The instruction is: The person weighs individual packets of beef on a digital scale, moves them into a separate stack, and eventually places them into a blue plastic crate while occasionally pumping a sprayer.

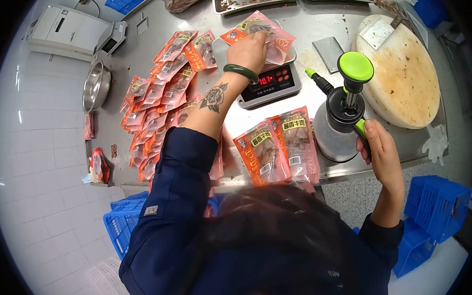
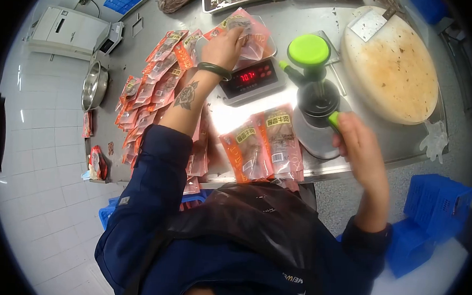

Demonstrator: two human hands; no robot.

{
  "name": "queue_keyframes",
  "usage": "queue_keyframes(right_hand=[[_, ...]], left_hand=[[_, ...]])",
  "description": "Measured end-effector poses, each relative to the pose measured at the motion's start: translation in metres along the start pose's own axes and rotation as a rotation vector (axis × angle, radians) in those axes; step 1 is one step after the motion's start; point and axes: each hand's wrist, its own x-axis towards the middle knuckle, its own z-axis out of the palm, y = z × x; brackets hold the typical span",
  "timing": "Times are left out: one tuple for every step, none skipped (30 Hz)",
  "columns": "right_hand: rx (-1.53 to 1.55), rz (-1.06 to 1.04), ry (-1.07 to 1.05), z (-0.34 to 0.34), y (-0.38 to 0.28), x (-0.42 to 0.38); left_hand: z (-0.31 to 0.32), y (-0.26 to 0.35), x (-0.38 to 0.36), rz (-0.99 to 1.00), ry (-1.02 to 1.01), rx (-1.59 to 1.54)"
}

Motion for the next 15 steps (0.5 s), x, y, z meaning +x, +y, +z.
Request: queue_keyframes(right_hand=[[-0.003, 0.005, -0.009, 0.000, 0.000, 0.000], [-0.006, 0.011, -0.017, 0.000, 0.000, 0.001], [-0.012, 0.008, -0.024, 0.000, -0.001, 0.001], [-0.016, 0.020, -0.028, 0.000, -0.002, 0.001], [-0.020, 0.031, -0.031, 0.000, -0.003, 0.002], [-0.023, 0.029, -0.037, 0.000, -0.004, 0.002], [-0.019, 0.040, -0.036, -0.001, -0.004, 0.002], [-0.014, 0.052, -0.034, -0.001, -0.004, 0.002], [-0.015, 0.052, -0.038, -0.001, -0.003, 0.002], [-0.015, 0.039, -0.032, 0.000, -0.002, 0.002], [-0.015, 0.027, -0.029, 0.000, -0.002, 0.002], [-0.018, 0.028, -0.037, 0.001, -0.003, 0.002], [0.004, 0.035, -0.018, 0.002, -0.005, 0.002], [0.027, 0.044, -0.005, 0.005, -0.006, 0.002], [0.025, 0.049, -0.029, 0.004, -0.002, 0.001]], left_hand=[[0.000, 0.000, -0.001, -0.003, 0.001, -0.009], [0.002, -0.001, -0.002, -0.014, 0.004, -0.010], [0.005, -0.003, -0.002, -0.003, 0.014, -0.017], [0.007, -0.004, -0.002, 0.008, 0.024, -0.023], [0.008, -0.005, -0.002, 0.001, 0.026, -0.022], [0.008, -0.005, -0.002, 0.007, 0.022, -0.018], [0.008, -0.005, -0.002, 0.014, 0.017, -0.013], [0.008, -0.005, -0.002, 0.009, 0.017, -0.011], [0.008, -0.005, -0.002, 0.009, 0.012, -0.006], [0.008, -0.004, -0.002, 0.007, 0.008, -0.001], [0.009, -0.004, -0.001, 0.001, 0.008, -0.001], [0.004, -0.001, -0.001, 0.006, -0.006, 0.003], [-0.002, 0.001, -0.002, 0.007, -0.022, 0.009], [-0.007, 0.002, -0.004, -0.049, -0.105, -0.039], [-0.013, -0.005, -0.008, 0.011, -0.029, -0.014]])
